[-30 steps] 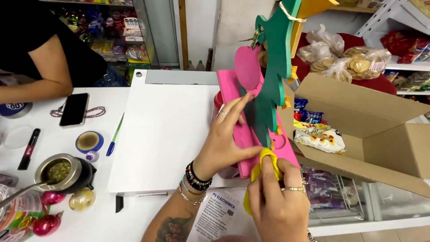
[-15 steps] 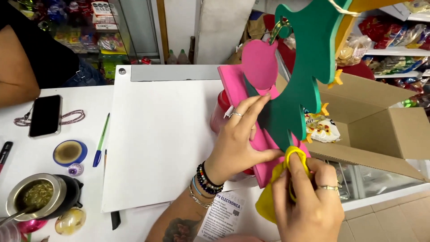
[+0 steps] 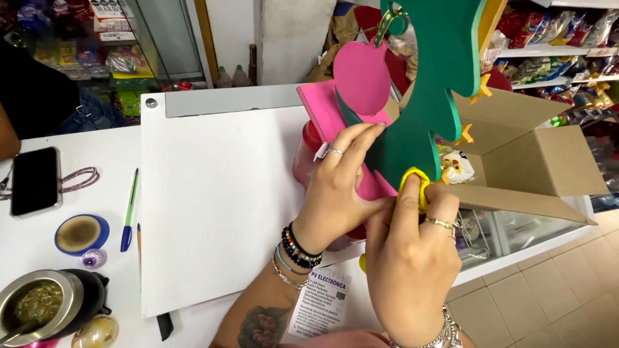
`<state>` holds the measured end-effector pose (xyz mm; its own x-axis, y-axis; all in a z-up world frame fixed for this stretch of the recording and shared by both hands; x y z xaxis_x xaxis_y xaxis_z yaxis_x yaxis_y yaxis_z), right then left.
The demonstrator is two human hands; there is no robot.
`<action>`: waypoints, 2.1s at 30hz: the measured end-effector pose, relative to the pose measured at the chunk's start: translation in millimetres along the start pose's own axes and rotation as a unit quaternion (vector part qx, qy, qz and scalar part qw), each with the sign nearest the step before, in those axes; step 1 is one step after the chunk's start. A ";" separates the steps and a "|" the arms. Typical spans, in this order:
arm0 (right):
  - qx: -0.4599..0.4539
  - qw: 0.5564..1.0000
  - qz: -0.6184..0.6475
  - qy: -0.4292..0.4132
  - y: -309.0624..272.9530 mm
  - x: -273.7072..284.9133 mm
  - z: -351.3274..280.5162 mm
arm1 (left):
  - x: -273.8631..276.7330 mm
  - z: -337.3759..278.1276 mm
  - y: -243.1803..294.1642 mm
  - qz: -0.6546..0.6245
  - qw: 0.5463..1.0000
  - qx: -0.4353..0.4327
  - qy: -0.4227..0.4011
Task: Cleaning a pink and green decorative stand and a gold ornament using a yellow cloth on a shop counter.
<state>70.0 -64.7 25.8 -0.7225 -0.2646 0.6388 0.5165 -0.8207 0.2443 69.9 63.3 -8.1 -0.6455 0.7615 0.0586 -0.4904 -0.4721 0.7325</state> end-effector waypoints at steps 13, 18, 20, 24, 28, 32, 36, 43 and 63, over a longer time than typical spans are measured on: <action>0.020 0.993 0.100 -0.053 40.2 32.7 -18.7 | -0.7 1.0 2.4 0.003 1.000 0.007 -0.004; 0.107 0.919 0.374 -0.068 96.4 30.6 -47.6 | 0.7 -14.5 24.4 0.064 0.997 -0.045 -0.012; 0.096 0.901 0.417 -0.069 108.9 25.9 -53.4 | -3.5 -32.3 59.6 0.080 0.995 -0.050 0.040; 0.125 0.865 0.487 -0.001 122.0 -10.8 -75.4 | -42.1 -68.6 94.8 0.041 0.996 -0.004 0.080; 0.111 0.855 0.502 0.065 122.5 -36.3 -82.6 | -71.5 -85.3 111.7 -0.022 0.999 -0.009 -0.036; -0.018 0.825 0.563 0.047 138.4 -48.2 -70.8 | -86.4 -96.8 119.5 0.052 0.993 0.070 -0.082; 0.001 0.706 0.706 0.047 146.0 -69.6 -75.3 | -77.3 -98.5 116.2 0.058 0.989 0.116 -0.063; 0.104 0.839 0.529 0.071 142.7 -55.2 -8.3 | -11.3 -51.9 178.3 0.339 0.915 -0.033 0.217; 0.199 0.844 0.489 0.089 87.9 -92.4 2.4 | -36.1 83.5 145.8 0.516 0.837 -0.141 0.116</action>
<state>183.3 -111.2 -10.0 0.1008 -0.8182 0.5660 0.9942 0.0610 -0.0889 70.6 4.0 153.2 -0.8912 -0.2080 0.4031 0.3007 -0.9362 0.1819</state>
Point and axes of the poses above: each hand's wrist, its own z-axis towards the middle knuckle, its own x-axis out of the back of the hand, y = z × x, the point moved 4 cm from there along z, towards the middle knuckle, and after that the axes turned 12 degrees about -z, right-handed, at the moved point
